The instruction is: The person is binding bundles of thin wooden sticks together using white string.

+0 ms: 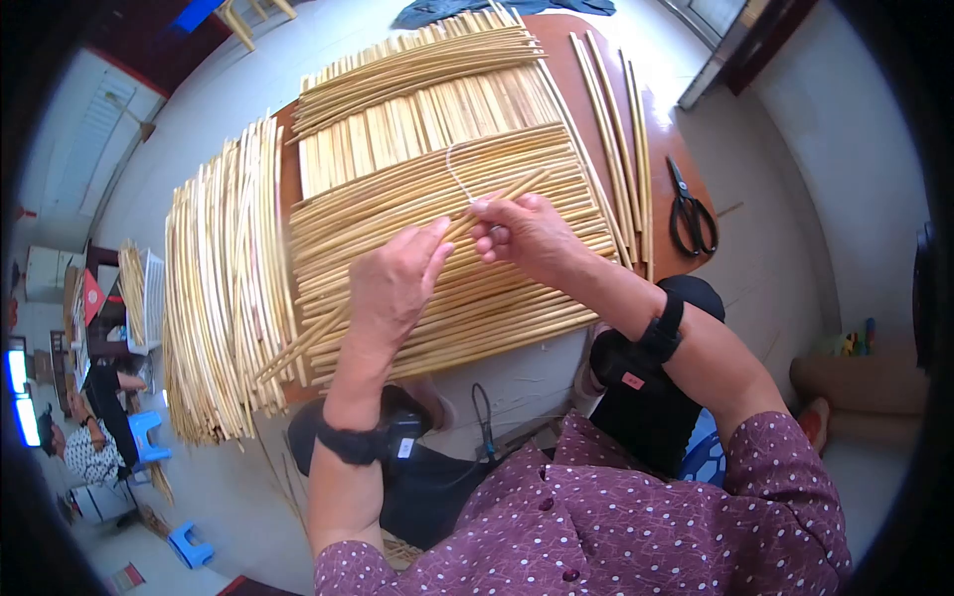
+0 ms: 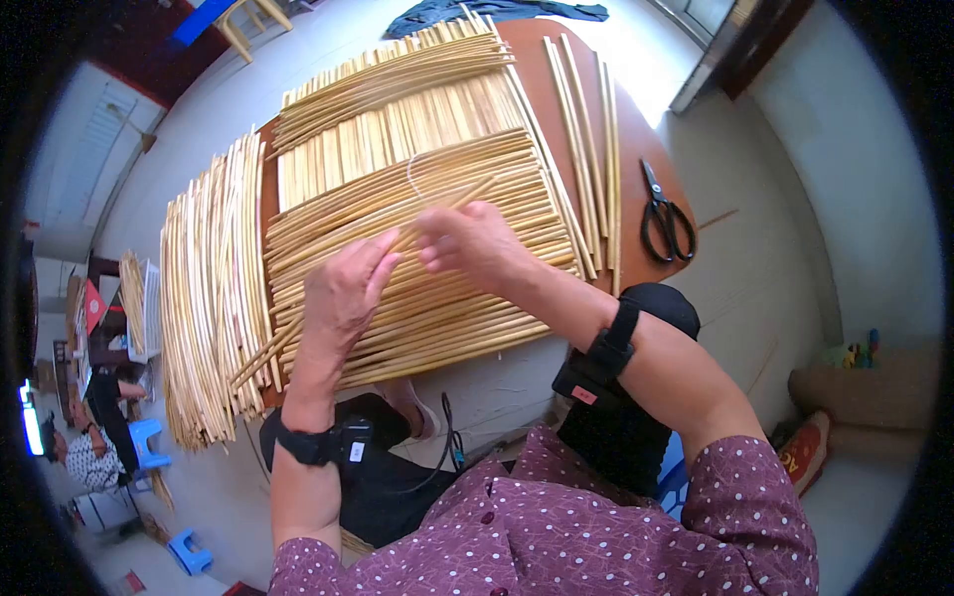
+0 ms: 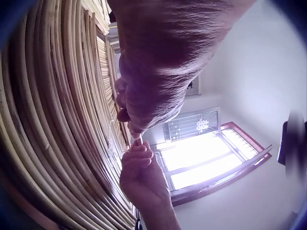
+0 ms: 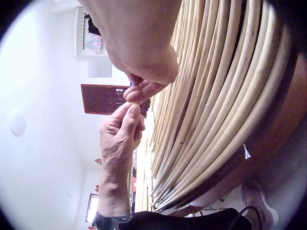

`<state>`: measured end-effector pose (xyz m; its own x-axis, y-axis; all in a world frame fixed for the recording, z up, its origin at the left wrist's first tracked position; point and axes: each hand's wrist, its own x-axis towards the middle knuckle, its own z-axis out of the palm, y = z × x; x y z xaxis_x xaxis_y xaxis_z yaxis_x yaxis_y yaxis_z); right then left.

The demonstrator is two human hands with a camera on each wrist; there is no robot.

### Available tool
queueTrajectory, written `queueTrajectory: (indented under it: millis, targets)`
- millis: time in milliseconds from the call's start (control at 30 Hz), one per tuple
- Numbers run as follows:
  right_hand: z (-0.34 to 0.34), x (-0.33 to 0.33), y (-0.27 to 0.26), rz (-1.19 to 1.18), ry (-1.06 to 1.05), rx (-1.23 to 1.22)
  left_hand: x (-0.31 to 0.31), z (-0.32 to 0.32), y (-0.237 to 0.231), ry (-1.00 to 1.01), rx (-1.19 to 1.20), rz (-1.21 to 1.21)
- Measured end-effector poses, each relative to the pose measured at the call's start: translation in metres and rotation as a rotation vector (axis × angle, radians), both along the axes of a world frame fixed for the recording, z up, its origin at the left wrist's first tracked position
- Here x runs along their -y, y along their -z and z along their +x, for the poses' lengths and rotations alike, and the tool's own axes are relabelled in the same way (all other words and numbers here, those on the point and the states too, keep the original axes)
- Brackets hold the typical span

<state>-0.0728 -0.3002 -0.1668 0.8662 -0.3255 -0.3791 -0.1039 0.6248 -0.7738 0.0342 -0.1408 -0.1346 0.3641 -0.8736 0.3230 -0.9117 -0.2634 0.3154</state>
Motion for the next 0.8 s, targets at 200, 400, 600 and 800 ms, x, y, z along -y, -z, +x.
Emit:
queueTrajectory:
  millis: [200,400,600,800]
  targets:
    - [0.000,0.017,0.006,0.064,0.218,0.071,0.009,-0.011,-0.008,0.166,0.308,-0.378]
    - [0.000,0.019,-0.003,0.078,0.288,0.072,-0.004,-0.018,0.009,-0.170,-1.480,-0.376]
    - [0.000,0.022,0.000,0.108,0.274,0.054,-0.023,0.011,0.009,-0.278,-1.628,-0.881]
    - [0.001,0.026,0.004,0.126,0.269,0.051,-0.038,0.026,0.004,-0.433,-1.603,-0.965]
